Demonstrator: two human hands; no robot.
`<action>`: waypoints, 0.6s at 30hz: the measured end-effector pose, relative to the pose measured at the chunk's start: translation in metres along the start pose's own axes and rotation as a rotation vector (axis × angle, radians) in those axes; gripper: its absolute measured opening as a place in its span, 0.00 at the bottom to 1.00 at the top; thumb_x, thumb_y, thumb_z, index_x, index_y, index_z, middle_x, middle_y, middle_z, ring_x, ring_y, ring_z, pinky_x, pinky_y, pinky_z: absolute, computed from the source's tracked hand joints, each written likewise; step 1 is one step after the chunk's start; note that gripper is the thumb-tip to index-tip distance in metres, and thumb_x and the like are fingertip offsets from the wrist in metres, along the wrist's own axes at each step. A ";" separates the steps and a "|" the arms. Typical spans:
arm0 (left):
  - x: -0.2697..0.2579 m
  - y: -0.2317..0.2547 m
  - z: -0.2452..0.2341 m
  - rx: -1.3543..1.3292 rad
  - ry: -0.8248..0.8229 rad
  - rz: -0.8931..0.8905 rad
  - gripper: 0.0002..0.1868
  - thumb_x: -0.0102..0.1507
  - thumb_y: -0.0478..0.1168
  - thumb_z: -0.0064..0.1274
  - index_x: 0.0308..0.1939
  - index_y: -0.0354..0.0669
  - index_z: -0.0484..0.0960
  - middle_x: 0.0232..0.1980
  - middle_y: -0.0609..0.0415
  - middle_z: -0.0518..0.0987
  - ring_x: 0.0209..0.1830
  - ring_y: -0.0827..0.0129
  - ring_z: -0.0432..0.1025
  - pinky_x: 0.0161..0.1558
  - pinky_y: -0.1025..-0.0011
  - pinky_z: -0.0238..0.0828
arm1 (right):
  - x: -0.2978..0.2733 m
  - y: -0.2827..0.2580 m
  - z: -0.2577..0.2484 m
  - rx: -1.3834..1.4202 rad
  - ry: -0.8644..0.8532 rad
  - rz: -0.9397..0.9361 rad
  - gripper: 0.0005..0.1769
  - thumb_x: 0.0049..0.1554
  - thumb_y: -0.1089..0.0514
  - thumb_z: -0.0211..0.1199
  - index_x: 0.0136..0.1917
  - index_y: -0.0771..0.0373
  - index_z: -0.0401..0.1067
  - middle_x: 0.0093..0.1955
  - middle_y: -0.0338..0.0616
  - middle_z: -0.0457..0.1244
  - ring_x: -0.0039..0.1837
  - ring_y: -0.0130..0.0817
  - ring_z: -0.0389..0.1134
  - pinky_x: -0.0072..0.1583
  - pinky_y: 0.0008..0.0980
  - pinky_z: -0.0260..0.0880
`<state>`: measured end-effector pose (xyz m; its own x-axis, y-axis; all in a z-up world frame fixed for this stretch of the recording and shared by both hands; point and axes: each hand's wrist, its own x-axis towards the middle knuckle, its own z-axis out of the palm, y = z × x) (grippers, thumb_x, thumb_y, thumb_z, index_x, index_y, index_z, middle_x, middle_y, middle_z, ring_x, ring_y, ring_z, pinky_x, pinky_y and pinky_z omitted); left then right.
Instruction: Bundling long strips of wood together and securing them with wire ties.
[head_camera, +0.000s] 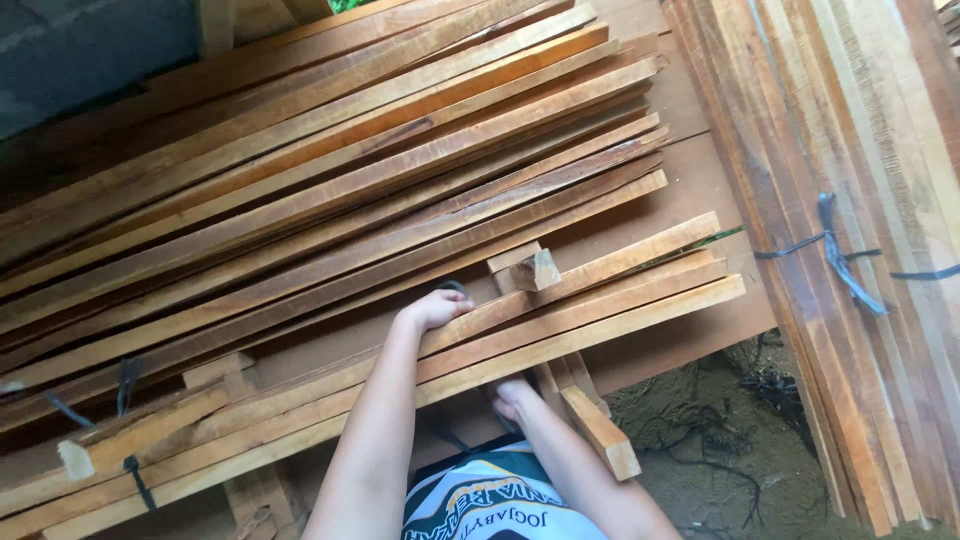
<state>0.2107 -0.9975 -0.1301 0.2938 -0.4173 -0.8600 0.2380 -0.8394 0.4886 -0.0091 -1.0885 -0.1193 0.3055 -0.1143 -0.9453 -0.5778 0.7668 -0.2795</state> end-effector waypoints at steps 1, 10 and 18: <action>-0.008 0.004 -0.001 -0.001 0.003 -0.001 0.26 0.60 0.61 0.56 0.52 0.49 0.86 0.59 0.47 0.82 0.68 0.58 0.71 0.67 0.61 0.65 | -0.003 -0.002 0.003 -0.001 -0.003 0.001 0.33 0.58 0.50 0.70 0.74 0.53 0.64 0.73 0.56 0.59 0.71 0.59 0.62 0.69 0.57 0.64; -0.102 0.063 0.000 0.207 0.312 0.173 0.28 0.73 0.60 0.31 0.43 0.52 0.86 0.48 0.44 0.85 0.59 0.49 0.76 0.59 0.52 0.73 | 0.017 0.016 -0.022 -0.397 0.013 -0.031 0.34 0.65 0.43 0.61 0.78 0.59 0.59 0.73 0.58 0.60 0.64 0.60 0.68 0.62 0.60 0.69; -0.141 0.047 0.038 0.523 0.736 0.365 0.27 0.74 0.58 0.29 0.45 0.57 0.85 0.43 0.57 0.87 0.49 0.60 0.80 0.51 0.59 0.72 | -0.093 -0.050 0.018 -0.639 0.032 -0.082 0.15 0.53 0.54 0.60 0.28 0.63 0.73 0.18 0.39 0.52 0.19 0.26 0.51 0.22 0.23 0.49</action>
<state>0.1454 -0.9910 0.0090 0.8154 -0.5098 -0.2743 -0.3720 -0.8244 0.4266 0.0053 -1.1052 -0.0145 0.3507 -0.1827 -0.9185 -0.8935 0.2284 -0.3866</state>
